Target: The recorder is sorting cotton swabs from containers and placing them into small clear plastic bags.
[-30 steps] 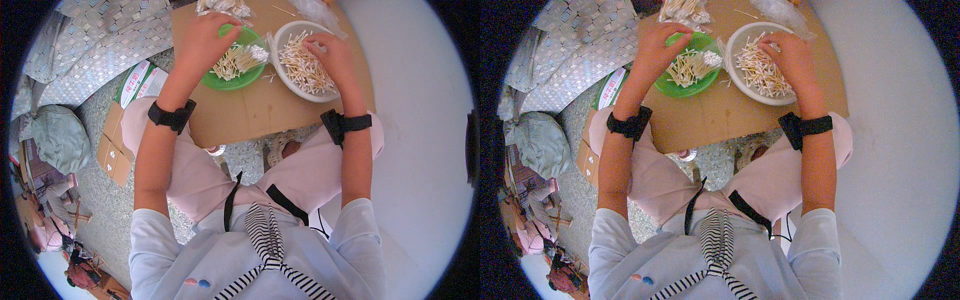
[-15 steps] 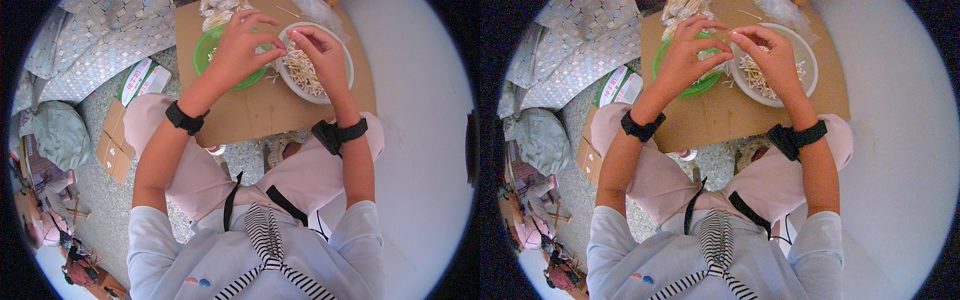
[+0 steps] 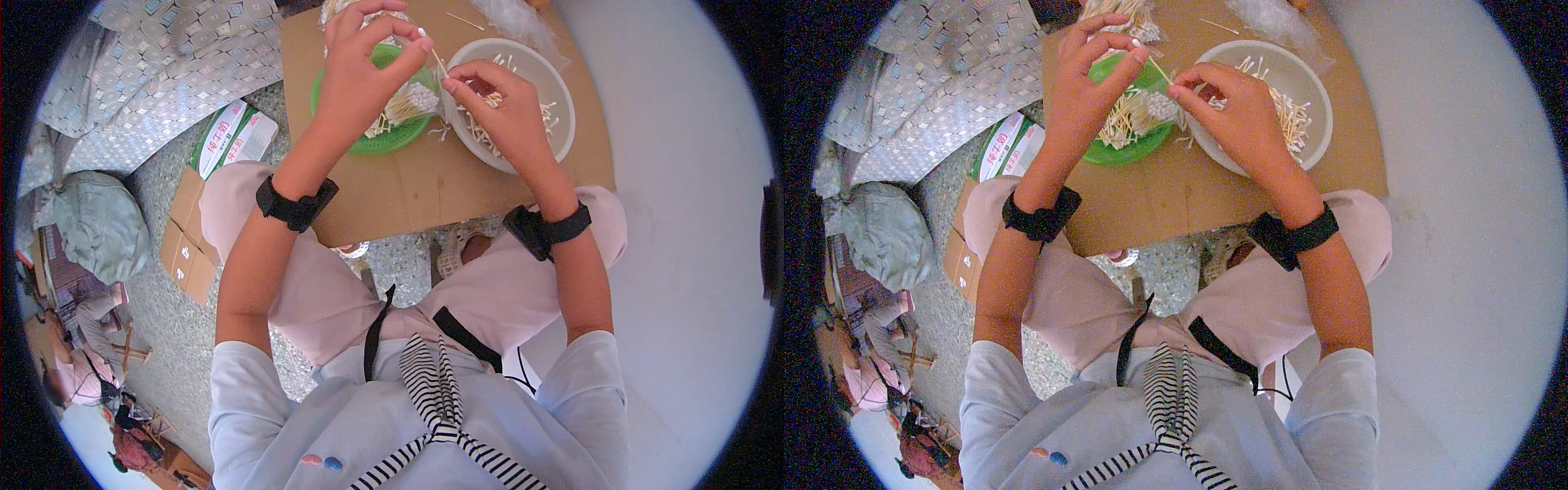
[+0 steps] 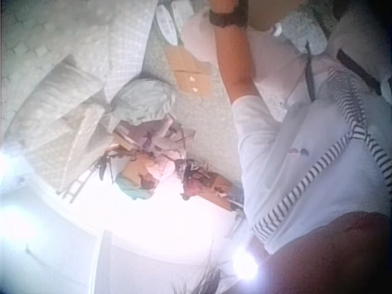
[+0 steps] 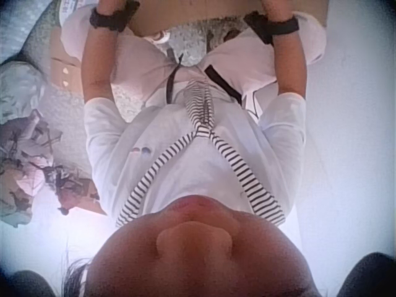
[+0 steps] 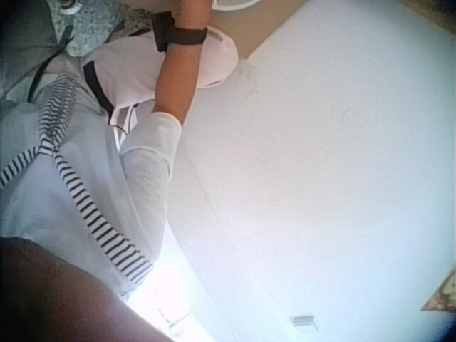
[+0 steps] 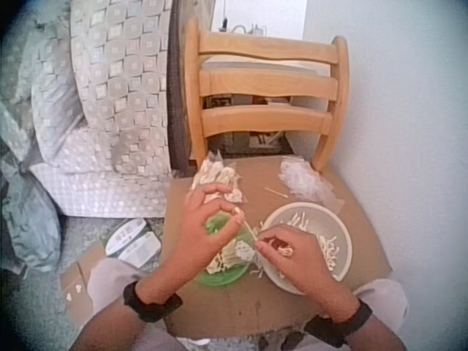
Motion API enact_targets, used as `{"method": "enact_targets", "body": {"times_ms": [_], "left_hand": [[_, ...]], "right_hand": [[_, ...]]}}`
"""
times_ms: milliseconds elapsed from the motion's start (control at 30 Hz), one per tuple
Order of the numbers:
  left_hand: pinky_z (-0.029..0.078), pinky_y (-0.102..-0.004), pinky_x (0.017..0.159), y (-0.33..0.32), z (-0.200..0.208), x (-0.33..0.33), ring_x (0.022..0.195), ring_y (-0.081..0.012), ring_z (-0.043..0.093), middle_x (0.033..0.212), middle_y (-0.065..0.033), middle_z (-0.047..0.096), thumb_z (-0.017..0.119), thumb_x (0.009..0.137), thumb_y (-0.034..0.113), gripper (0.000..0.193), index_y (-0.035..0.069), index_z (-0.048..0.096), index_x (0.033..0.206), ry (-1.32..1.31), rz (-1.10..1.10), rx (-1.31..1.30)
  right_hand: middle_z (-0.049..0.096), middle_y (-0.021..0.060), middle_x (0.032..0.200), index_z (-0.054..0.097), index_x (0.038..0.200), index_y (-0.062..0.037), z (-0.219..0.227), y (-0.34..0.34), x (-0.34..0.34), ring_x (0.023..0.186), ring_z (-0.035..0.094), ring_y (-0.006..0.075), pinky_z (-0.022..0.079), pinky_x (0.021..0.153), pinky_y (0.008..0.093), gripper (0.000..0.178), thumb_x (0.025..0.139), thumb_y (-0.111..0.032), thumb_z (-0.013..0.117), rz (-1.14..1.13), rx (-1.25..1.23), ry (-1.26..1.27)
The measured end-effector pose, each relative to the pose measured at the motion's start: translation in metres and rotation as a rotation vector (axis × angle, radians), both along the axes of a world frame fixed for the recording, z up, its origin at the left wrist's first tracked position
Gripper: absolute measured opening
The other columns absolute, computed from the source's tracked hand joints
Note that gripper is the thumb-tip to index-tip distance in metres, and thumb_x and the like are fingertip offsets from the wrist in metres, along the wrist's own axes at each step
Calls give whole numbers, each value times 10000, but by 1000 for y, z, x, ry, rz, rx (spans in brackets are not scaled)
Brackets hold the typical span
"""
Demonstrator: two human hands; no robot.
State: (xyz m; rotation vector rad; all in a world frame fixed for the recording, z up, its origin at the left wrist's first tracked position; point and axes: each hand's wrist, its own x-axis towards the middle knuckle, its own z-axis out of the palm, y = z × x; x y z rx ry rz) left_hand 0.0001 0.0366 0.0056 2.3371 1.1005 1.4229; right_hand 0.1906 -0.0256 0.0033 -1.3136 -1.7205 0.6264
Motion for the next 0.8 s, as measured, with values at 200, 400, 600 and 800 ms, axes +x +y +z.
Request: {"method": "enact_targets", "body": {"times_ms": [200, 400, 600, 800], "left_hand": [[363, -381, 977, -1, 10, -4, 1150, -275, 481, 1200, -84, 559, 700, 797, 235, 221, 94, 663, 963, 23, -51, -33], [317, -412, 994, -15, 48, -5, 1205, -284, 400, 1231, -86, 533, 705, 809, 229, 136, 130, 717, 902, 115, -83, -117], [304, -438, 1004, -7, 37, -10, 1196, -296, 399, 1235, -69, 546, 737, 774, 239, 130, 130, 732, 845, 155, -98, -29], [292, -458, 1019, -9, 35, -8, 1203, -316, 394, 1219, -74, 559, 756, 748, 218, 143, 91, 719, 804, 188, -163, 8]], "right_hand": [[682, 49, 856, 663, 939, -30, 1, 6, 7, 725, 616, 120, 499, 683, 260, 224, 854, -236, 678, 3, -107, 238], [671, 38, 880, 637, 983, -3, 12, 5, 7, 762, 615, 96, 498, 710, 219, 184, 870, -146, 665, -55, -77, 564], [670, 30, 908, 652, 1011, -11, 14, -2, 5, 772, 607, 80, 492, 706, 211, 193, 853, -117, 683, -76, -45, 589], [672, 30, 933, 662, 1018, -20, 15, -4, 8, 775, 602, 71, 486, 699, 204, 201, 842, -110, 696, -106, 30, 526]]}}
